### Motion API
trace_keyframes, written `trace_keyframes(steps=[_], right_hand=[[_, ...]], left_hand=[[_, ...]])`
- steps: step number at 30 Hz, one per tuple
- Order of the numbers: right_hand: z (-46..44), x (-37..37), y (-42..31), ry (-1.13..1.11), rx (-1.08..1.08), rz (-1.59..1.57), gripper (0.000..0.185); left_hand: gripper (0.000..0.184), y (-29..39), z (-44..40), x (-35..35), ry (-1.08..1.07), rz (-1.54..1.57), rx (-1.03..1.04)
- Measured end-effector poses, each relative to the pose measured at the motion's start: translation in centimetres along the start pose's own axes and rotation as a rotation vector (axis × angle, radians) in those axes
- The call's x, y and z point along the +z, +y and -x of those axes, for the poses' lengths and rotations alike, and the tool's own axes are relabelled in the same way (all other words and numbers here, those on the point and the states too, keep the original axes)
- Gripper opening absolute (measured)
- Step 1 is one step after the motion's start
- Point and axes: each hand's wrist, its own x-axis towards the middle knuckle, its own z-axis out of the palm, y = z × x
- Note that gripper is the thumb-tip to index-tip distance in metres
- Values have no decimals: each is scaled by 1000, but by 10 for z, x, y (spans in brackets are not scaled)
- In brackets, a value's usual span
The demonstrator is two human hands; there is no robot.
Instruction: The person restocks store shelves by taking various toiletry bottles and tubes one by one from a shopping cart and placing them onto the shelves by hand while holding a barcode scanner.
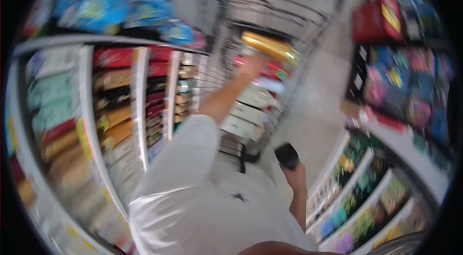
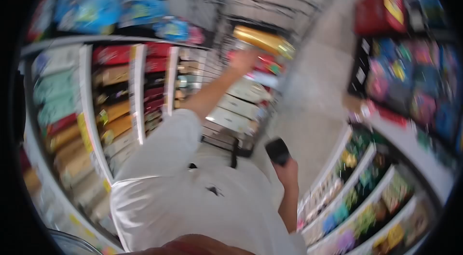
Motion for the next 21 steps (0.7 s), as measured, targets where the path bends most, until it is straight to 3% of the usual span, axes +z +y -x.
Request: trace_keyframes(steps=[1, 2, 5, 6, 7, 9, 13, 15, 17, 19, 21], right_hand=[[-1, 1, -7, 22, -54, -102, 28], [-4, 4, -3, -2, -46, -148, 26], [-10, 12, 13, -32, -67, -145, 22], [-11, 9, 16, -17, -62, -106, 21], [-9, 4, 2, -64, 23, -74, 35], [-6, 5, -15, -40, 19, -104, 33], [-1, 12, -42, -77, 80, -99, 31], [0, 21, -35, 6, -179, -56, 24], [0, 27, -40, 24, -225, -55, 23], [5, 28, -53, 39, -272, -49, 22], [13, 32, -74, 15, -278, -84, 21]], left_hand=[[40, -1, -7, -5, -80, -39, -29], [33, -7, -11, 3, -27, -4, -15], [68, -4, 7, -21, 0, -1, 6], [68, -4, 8, -26, 26, 1, -4], [73, -8, 13, -32, -12, 39, 65], [78, -13, 29, -43, -40, 66, 120], [79, -1, 98, -76, 25, 410, -24], [83, 13, 148, -104, 88, 600, -151], [88, 19, 191, -94, 251, 719, -182], [89, 24, 237, -113, 183, 1086, -261], [88, 27, 273, -104, 126, 1248, -356]])
